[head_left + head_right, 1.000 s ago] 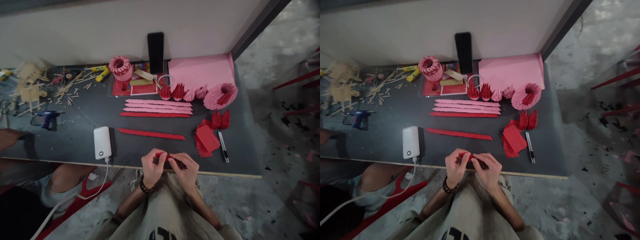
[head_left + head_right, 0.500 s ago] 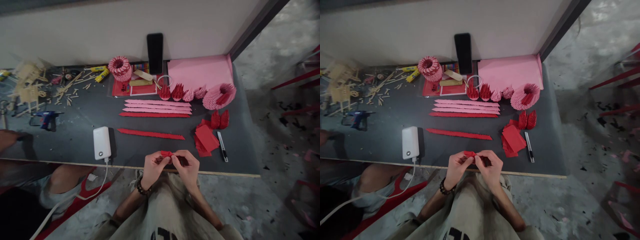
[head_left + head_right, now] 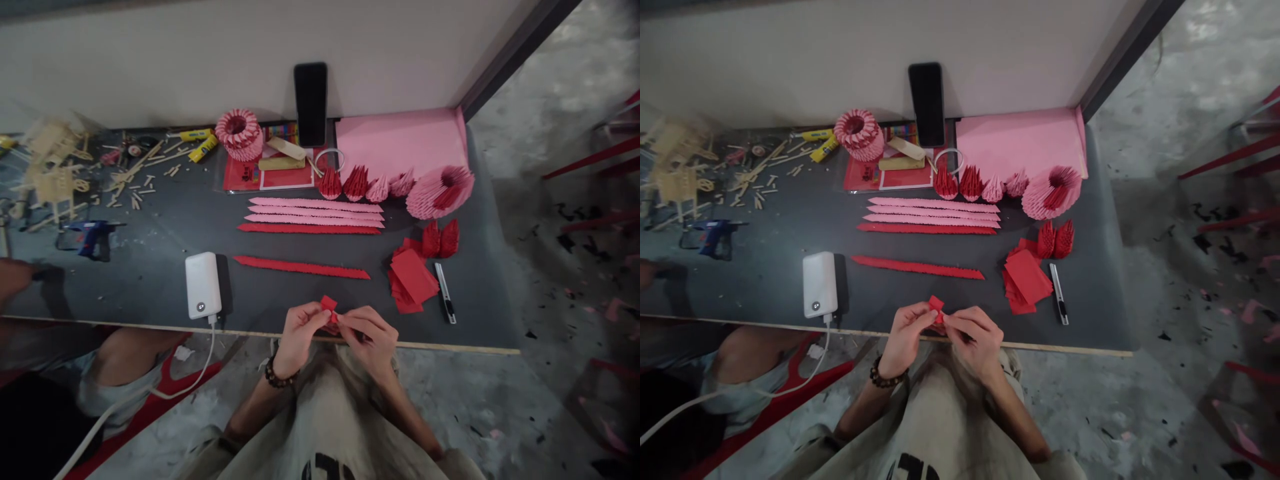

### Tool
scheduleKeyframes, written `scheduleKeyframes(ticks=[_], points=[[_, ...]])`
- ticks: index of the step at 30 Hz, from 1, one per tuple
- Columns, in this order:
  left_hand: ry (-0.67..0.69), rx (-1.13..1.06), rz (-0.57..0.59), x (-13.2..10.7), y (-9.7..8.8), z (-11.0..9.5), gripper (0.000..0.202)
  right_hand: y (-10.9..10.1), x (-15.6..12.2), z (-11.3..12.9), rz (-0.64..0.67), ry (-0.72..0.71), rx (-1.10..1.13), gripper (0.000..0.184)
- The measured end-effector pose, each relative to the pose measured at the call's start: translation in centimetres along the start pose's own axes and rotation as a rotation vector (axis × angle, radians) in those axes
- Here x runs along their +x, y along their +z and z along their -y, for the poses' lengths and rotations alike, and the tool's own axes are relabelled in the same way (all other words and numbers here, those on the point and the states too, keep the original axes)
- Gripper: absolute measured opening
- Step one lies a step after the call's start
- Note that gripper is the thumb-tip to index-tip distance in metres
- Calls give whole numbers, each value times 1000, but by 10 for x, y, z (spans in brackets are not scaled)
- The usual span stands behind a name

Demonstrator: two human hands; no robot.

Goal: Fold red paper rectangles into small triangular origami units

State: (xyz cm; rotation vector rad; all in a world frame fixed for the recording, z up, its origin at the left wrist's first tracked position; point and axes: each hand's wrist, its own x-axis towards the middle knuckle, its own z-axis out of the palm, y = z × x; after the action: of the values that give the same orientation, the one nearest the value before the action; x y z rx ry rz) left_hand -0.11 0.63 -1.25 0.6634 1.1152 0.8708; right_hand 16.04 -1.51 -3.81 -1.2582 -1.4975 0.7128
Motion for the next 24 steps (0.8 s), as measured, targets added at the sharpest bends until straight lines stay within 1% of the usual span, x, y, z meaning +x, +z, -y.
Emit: scheduleKeyframes(ticks=[3, 8, 10, 13, 16, 18, 19, 21, 23, 24], points=[[-27, 12, 15, -1, -5, -4, 25, -7, 2, -4, 114, -78, -22, 34], [-63, 36, 40, -5, -9, -13, 27, -14, 3, -5, 191, -210, -136, 46], [-61, 52, 50, -6, -10, -16, 28, -16, 2, -5, 215, -246, -164, 47], [-67, 103, 65, -9, -11, -19, 28, -16, 2, -6, 249, -264, -174, 43], [-84, 193, 60, -11, -13, -19, 27, -16, 4, -7, 265, -217, -142, 37], [-81, 223, 68, -11, -13, -18, 28, -16, 5, -6, 251, -180, -118, 34], [-81, 209, 78, -11, -13, -17, 29, -15, 6, -5, 229, -136, -99, 32], [-72, 148, 85, -9, -13, -16, 29, -14, 8, -1, 186, 2, -42, 25], [-55, 107, 67, -8, -12, -14, 31, -12, 9, 3, 166, 155, 27, 15], [-48, 103, 56, -8, -11, -13, 31, -11, 9, 6, 165, 204, 54, 11]])
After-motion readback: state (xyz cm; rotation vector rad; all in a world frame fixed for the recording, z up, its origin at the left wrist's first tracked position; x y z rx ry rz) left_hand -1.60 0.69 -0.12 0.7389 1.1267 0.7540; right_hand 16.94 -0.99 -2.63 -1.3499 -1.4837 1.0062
